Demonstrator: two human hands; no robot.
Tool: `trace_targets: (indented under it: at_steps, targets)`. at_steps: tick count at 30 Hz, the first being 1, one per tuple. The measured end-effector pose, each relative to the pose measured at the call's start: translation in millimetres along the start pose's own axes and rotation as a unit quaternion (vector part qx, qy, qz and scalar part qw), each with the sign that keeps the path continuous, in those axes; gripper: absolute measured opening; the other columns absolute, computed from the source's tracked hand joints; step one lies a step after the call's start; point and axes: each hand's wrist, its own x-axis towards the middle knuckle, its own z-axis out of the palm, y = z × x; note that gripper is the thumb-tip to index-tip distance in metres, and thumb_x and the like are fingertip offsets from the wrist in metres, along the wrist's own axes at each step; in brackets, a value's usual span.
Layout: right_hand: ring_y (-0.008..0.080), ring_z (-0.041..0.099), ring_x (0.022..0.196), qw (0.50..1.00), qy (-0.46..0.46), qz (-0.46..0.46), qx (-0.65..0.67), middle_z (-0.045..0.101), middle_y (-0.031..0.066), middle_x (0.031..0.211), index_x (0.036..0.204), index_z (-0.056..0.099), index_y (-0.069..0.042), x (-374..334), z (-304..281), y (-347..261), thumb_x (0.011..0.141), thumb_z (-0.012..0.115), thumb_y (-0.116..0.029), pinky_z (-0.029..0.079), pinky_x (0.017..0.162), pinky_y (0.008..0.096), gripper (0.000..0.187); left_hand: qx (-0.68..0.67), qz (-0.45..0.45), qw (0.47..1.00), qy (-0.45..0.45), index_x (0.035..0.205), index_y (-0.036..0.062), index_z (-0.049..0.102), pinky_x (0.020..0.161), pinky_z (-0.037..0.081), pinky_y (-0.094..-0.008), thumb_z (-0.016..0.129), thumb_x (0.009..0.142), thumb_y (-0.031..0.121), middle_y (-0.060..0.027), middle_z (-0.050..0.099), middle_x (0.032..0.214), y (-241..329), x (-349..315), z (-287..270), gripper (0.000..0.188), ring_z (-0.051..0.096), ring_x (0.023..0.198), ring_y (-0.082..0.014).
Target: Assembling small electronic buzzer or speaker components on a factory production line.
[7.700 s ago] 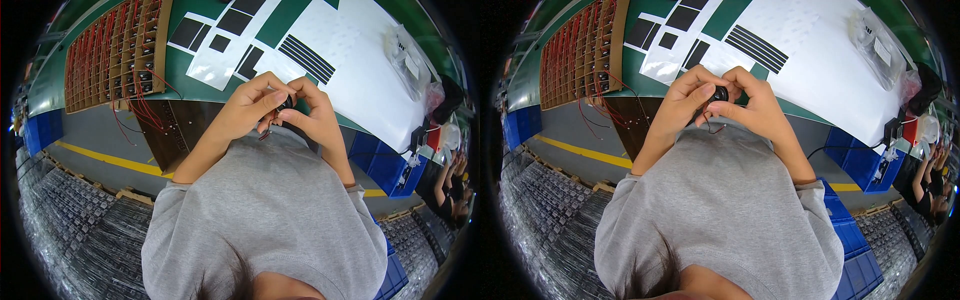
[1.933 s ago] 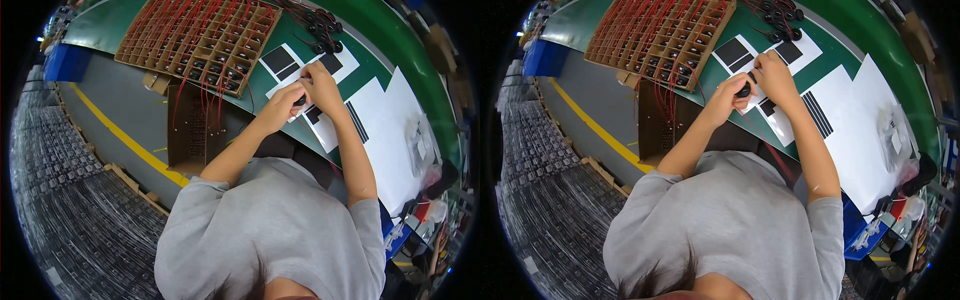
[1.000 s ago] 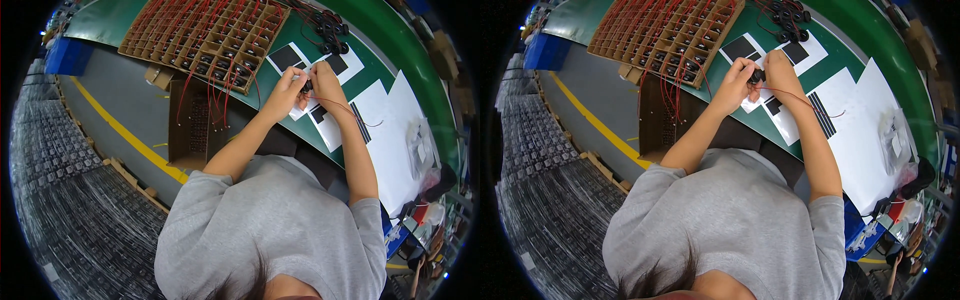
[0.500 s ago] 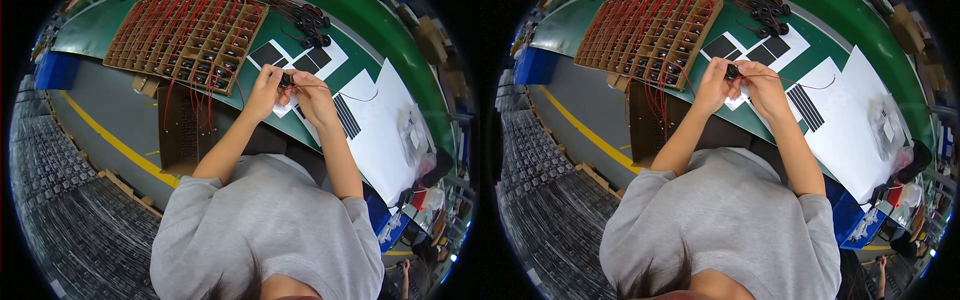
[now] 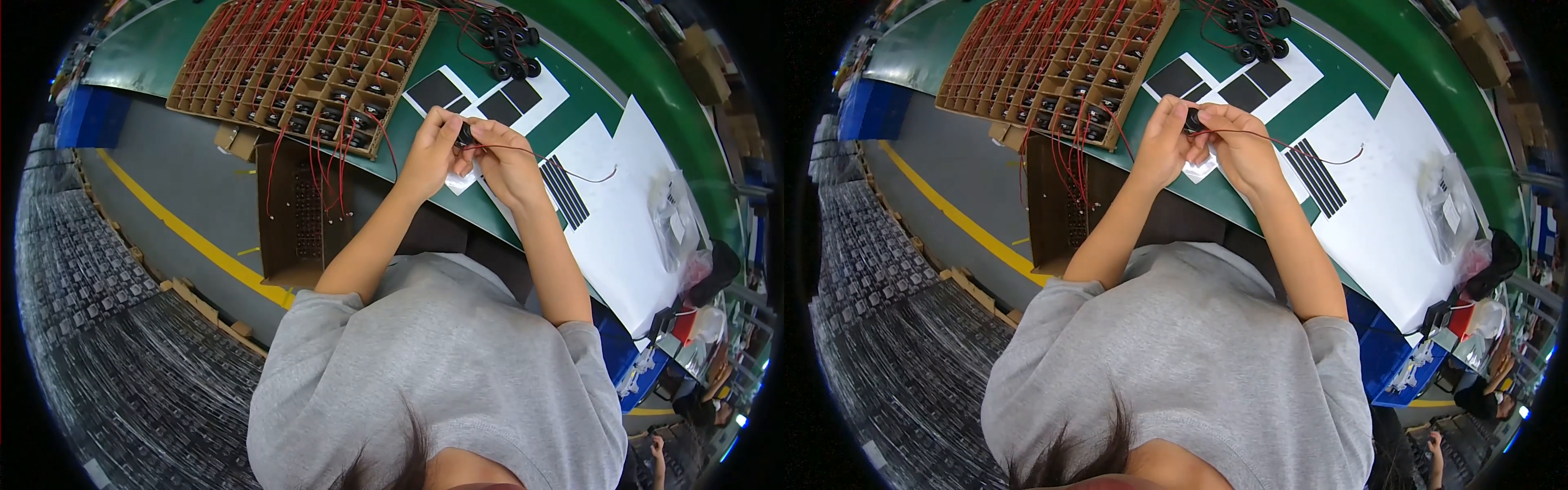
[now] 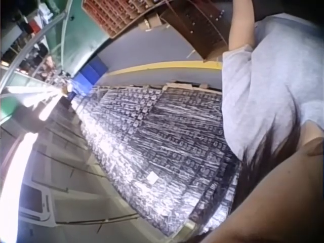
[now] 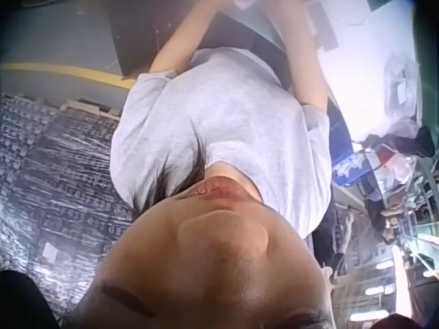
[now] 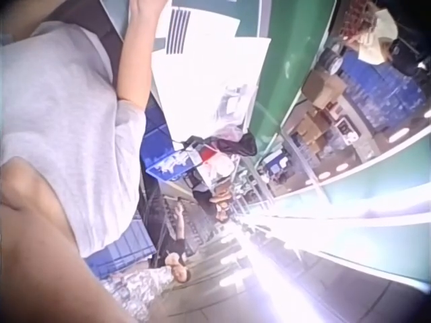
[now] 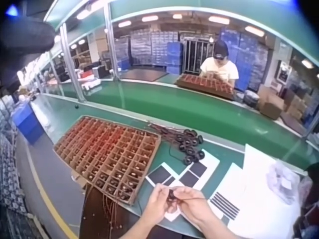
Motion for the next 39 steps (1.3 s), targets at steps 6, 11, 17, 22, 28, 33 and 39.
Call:
trace_targets:
  at_steps: [6, 11, 17, 22, 28, 33, 39]
  targets:
    - [0.013, 0.051, 0.065, 0.999, -0.032, 0.001, -0.013, 0.055, 0.008, 0.083, 0.086, 0.049, -0.004, -3.1, 3.4, -2.2, 0.081, 0.053, -0.005, 0.04, 0.061, 0.0235, 0.006, 0.019, 0.008, 1.0, -0.011, 0.085, 0.0059, 0.037, 0.041, 0.034, -0.0217, 0.044, 0.089, 0.026, -0.0053, 0.045, 0.059, 1.9, -0.7, -0.4, 0.022, 0.035, 0.043, -0.0071]
    - [0.0112, 0.048, 0.078, 0.997, -0.081, -0.011, -0.017, 0.052, 0.0063, 0.094, 0.096, 0.04, -0.009, -7.4, -8.3, -6.9, 0.08, 0.053, -0.003, 0.038, 0.062, 0.0224, 0.022, 0.087, -0.01, 0.996, -0.002, 0.088, 0.0041, 0.041, 0.039, 0.033, -0.02, 0.047, 0.088, 0.019, -0.004, 0.044, 0.058, 6.0, -6.9, 1.6, 0.016, 0.036, 0.042, -0.0062]
    - [0.0115, 0.05, 0.07, 0.995, -0.036, -0.032, -0.086, 0.056, 0.0075, 0.083, 0.095, 0.046, -0.004, -33.0, -17.9, -15.2, 0.081, 0.054, -0.011, 0.039, 0.062, 0.022, 0.018, 0.267, 0.107, 0.957, -0.031, 0.102, 0.0028, 0.041, 0.064, 0.042, -0.0216, 0.066, 0.07, 0.002, -0.0067, 0.054, 0.083, 57.6, -49.3, 15.0, 0.04, 0.051, 0.073, -0.0096]
    - [0.0121, 0.05, 0.068, 0.992, 0.02, -0.069, -0.101, 0.056, 0.0075, 0.081, 0.089, 0.048, -0.004, -56.4, -45.4, -25.4, 0.083, 0.049, -0.011, 0.039, 0.064, 0.0223, 0.009, 0.238, 0.088, 0.967, -0.035, 0.101, 0.0014, 0.049, 0.062, 0.046, -0.025, 0.063, 0.074, 0.012, -0.0086, 0.055, 0.081, 132.6, -78.5, -24.7, 0.033, 0.056, 0.065, -0.0148]
    - [0.0105, 0.049, 0.067, 0.993, 0.021, -0.049, -0.101, 0.055, 0.0068, 0.078, 0.085, 0.049, -0.004, -68.5, -56.3, -16.4, 0.083, 0.047, -0.01, 0.038, 0.065, 0.0219, 0.007, 0.549, -0.059, 0.813, 0.183, 0.097, 0.0031, 0.058, 0.058, 0.04, -0.0214, 0.055, 0.08, 0.016, -0.0037, 0.051, 0.064, 187.2, -52.5, -29.8, 0.021, 0.051, 0.06, -0.01]
    - [0.0108, 0.048, 0.067, 0.989, 0.038, -0.056, -0.134, 0.054, 0.007, 0.078, 0.085, 0.048, -0.004, -67.5, -60.2, -9.1, 0.084, 0.045, -0.009, 0.039, 0.063, 0.022, 0.006, 0.806, 0.051, 0.554, 0.2, 0.099, 0.0062, 0.057, 0.07, 0.043, -0.0344, 0.057, 0.076, 0.024, -0.0134, 0.052, 0.078, 169.6, -4.1, -73.8, 0.029, 0.053, 0.073, -0.0288]
    - [0.0106, 0.049, 0.068, 0.988, 0.053, -0.051, -0.132, 0.055, 0.0074, 0.079, 0.084, 0.049, -0.002, -68.2, -60.6, -9.1, 0.084, 0.044, -0.007, 0.04, 0.063, 0.022, 0.007, 0.82, 0.016, 0.546, 0.17, 0.084, 0.0018, 0.049, 0.067, 0.043, -0.0359, 0.061, 0.072, 0.019, -0.0157, 0.055, 0.078, 178.6, 1.4, -56.2, 0.025, 0.055, 0.07, -0.0299]
